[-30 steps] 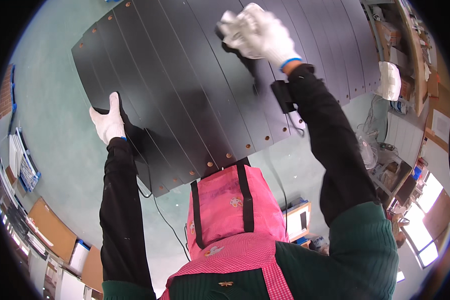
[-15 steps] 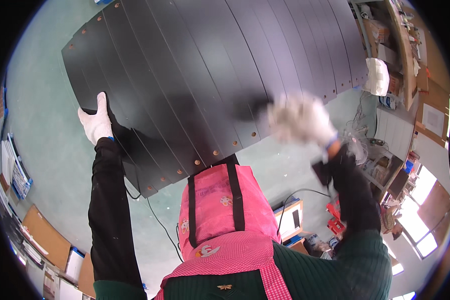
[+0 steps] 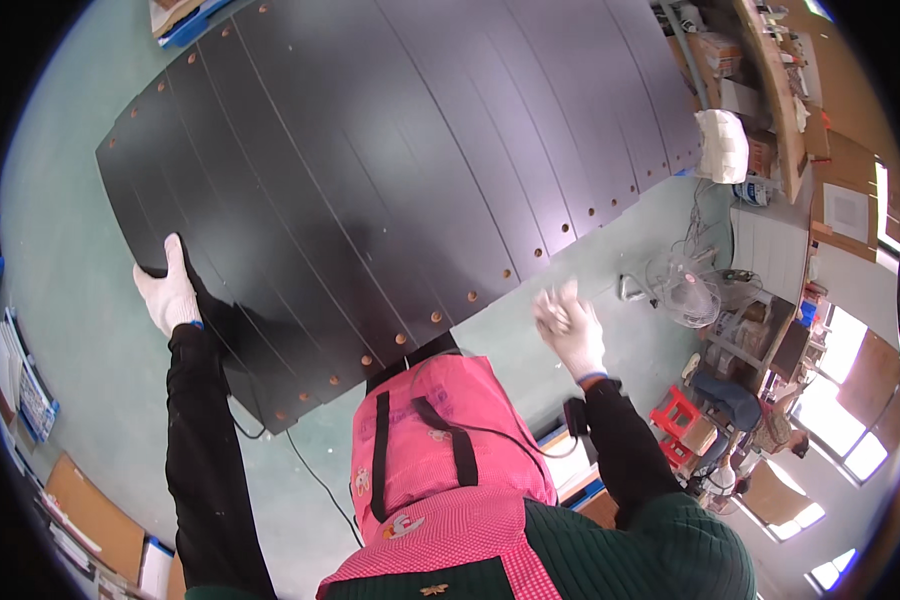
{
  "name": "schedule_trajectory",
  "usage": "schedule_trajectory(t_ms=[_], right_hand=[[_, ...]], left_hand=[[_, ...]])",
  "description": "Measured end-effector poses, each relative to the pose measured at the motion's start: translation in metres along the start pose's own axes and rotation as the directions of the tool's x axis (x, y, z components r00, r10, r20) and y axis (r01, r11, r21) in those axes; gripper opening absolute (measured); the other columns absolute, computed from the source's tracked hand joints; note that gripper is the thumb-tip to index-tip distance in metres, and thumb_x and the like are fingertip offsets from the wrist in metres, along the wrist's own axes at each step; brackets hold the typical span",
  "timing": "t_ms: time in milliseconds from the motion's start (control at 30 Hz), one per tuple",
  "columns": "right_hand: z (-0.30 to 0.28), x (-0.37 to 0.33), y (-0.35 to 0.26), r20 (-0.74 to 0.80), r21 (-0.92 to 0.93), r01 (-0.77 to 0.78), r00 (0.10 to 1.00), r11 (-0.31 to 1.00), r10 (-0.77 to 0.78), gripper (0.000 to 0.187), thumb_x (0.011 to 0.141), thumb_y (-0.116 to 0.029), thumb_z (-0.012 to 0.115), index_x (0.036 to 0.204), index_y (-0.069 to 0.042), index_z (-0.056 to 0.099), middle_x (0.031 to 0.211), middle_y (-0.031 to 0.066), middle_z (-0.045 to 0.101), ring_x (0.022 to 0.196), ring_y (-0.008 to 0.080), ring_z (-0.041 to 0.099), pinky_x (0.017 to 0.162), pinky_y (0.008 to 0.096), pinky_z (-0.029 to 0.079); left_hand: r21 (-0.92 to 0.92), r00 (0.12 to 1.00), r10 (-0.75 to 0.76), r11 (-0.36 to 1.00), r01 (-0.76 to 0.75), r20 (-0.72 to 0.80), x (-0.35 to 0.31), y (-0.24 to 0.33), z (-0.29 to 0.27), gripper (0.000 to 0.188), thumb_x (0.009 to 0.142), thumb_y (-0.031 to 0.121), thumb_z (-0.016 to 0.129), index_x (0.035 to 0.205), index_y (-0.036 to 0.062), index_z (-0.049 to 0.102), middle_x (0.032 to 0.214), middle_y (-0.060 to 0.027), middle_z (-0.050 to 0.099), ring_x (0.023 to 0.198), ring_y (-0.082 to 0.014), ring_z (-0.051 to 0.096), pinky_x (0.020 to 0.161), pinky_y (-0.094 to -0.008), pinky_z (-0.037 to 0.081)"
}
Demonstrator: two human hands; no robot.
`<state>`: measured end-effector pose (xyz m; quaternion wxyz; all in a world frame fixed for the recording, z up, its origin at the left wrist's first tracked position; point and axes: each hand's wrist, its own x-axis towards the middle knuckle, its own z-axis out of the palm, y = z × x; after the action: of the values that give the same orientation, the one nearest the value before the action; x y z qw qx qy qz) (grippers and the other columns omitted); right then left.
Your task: The person is cleaning and wiping down large dark panels using a white cloth in a furniture workshop.
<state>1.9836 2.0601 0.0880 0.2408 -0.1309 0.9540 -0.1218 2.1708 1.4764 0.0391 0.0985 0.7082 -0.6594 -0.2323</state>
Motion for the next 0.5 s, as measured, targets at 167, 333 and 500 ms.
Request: schedule_trajectory(t_ms=[167, 333, 500], right_hand=[[-0.061, 0.08, 0.012, -0.157, 0.481, -0.202, 0.937, 0.853, 0.311, 0.02, 0.101, -0.014, 0.063, 0.115, -0.001, 0.068, 0.122, 0.0106, 0.071, 0.105, 0.0198, 0.07, 0.086, 0.0344, 0.057], [-0.083, 0.219, -0.179, -0.474, -0.099, 0.563, 0.698, 0.82, -0.536, 0.041, 0.085, -0.024, 0.076, 0.123, -0.012, 0.065, 0.112, 0.0143, 0.066, 0.097, 0.0358, 0.07, 0.085, 0.0482, 0.057], [-0.013, 0.221, -0.165, -0.575, -0.178, 0.491, 0.652, 0.853, -0.495, 0.045, 0.084, -0.024, 0.074, 0.127, -0.012, 0.068, 0.134, 0.0154, 0.065, 0.122, 0.0377, 0.064, 0.102, 0.048, 0.054]], left_hand=[[-0.096, 0.999, 0.045, 0.994, -0.047, -0.022, -0.009, 0.01, 0.008, 0.115, 0.084, 0.074, 0.072, 0.161, -0.0025, 0.034, 0.164, -0.0219, 0.043, 0.148, -0.0369, 0.047, 0.121, -0.0425, 0.037], [-0.172, 0.993, 0.115, 0.979, -0.109, 0.03, -0.014, 0.009, 0.008, 0.116, 0.085, 0.072, 0.073, 0.16, -0.0066, 0.034, 0.158, -0.0237, 0.05, 0.142, -0.0359, 0.053, 0.118, -0.04, 0.04], [-0.033, 0.995, 0.07, 0.997, -0.072, -0.069, 0.003, -0.006, 0.007, 0.117, 0.085, 0.072, 0.073, 0.161, -0.0064, 0.032, 0.157, -0.023, 0.052, 0.138, -0.0358, 0.057, 0.115, -0.0391, 0.043]])
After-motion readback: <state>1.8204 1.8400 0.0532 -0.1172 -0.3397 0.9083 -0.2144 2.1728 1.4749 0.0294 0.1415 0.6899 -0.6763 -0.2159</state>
